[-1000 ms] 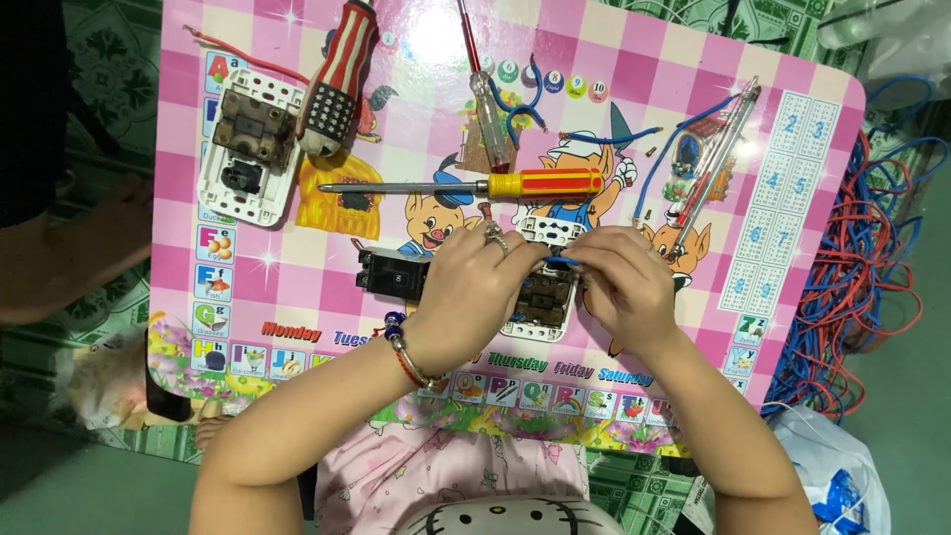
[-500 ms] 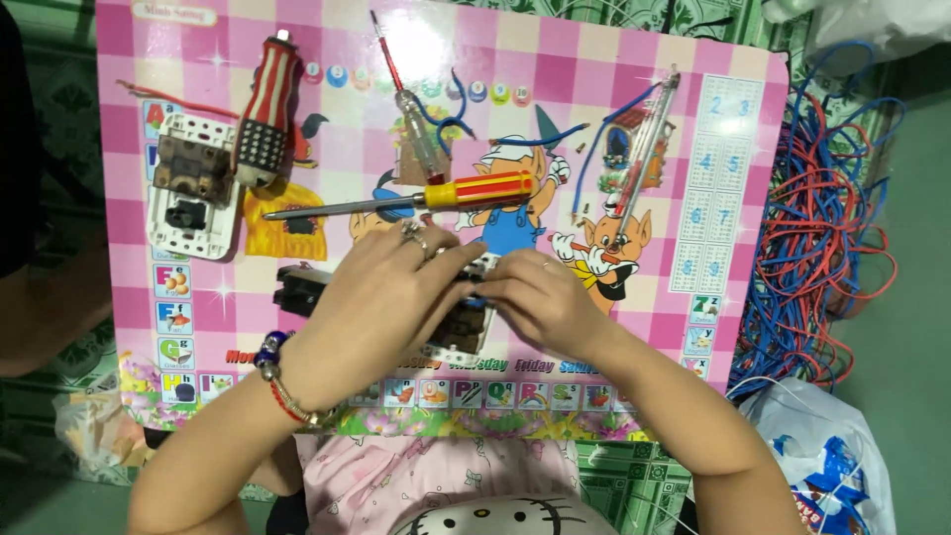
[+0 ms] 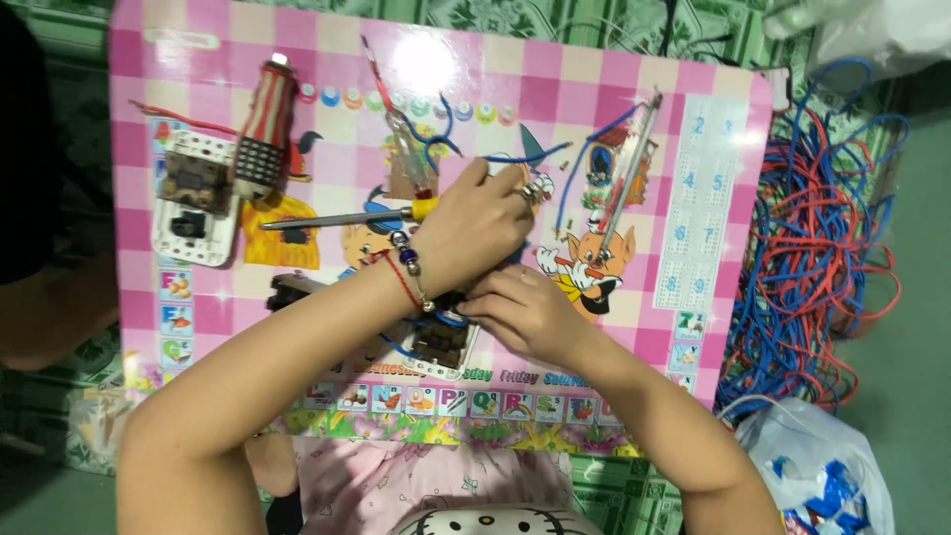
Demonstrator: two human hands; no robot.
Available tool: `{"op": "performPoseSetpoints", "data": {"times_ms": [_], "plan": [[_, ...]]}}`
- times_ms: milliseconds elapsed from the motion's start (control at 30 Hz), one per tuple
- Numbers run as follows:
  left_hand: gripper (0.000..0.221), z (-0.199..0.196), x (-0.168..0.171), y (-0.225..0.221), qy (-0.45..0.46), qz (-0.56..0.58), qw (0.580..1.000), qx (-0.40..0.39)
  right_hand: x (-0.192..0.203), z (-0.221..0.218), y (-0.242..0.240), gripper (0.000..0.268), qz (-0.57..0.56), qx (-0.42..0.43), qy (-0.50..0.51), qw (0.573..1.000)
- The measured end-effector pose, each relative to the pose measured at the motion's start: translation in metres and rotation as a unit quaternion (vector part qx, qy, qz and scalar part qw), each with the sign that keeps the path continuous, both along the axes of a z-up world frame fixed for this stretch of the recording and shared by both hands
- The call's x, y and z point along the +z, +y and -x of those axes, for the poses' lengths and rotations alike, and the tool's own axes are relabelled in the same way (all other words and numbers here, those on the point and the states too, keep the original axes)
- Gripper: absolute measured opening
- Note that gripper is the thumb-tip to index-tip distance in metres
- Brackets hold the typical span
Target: The person strips the insulation from blue wires and inserts them into the terminals of a white electrical switch. They use a screwdriver to tighten the terminal screws and secure the connections.
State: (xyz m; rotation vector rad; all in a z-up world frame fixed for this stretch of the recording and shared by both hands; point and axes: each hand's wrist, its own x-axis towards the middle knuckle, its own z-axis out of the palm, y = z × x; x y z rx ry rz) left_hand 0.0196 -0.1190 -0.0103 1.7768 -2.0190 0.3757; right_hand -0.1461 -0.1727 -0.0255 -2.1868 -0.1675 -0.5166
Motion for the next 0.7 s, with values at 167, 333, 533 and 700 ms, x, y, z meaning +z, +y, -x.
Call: {"op": "performPoseSetpoints", "data": {"times_ms": [167, 333, 533, 700], "plan": [[0.009, -0.011, -0.011, 0.001, 0.016, 0.056, 0.998, -0.003, -0.011, -0.001, 0.0, 0.017, 0.0, 0.019, -0.014, 1.0], [0.01, -0.026, 0.002, 0.006, -0.008, 0.019, 1.0, -0.018, -0.011, 0.001, -0.003, 0.017, 0.004, 0.028, -0.015, 0.999], [0.013, -0.028, 0.012, 0.009, -0.049, -0.008, 0.999, 0.001, -0.008, 0.002, -0.002, 0.015, 0.002, 0.019, -0.016, 1.0], [0.016, -0.028, -0.005, 0.011, -0.05, -0.024, 0.998, -0.026, -0.004, 0.0, -0.002, 0.015, 0.001, 0.022, -0.017, 1.0]]}}
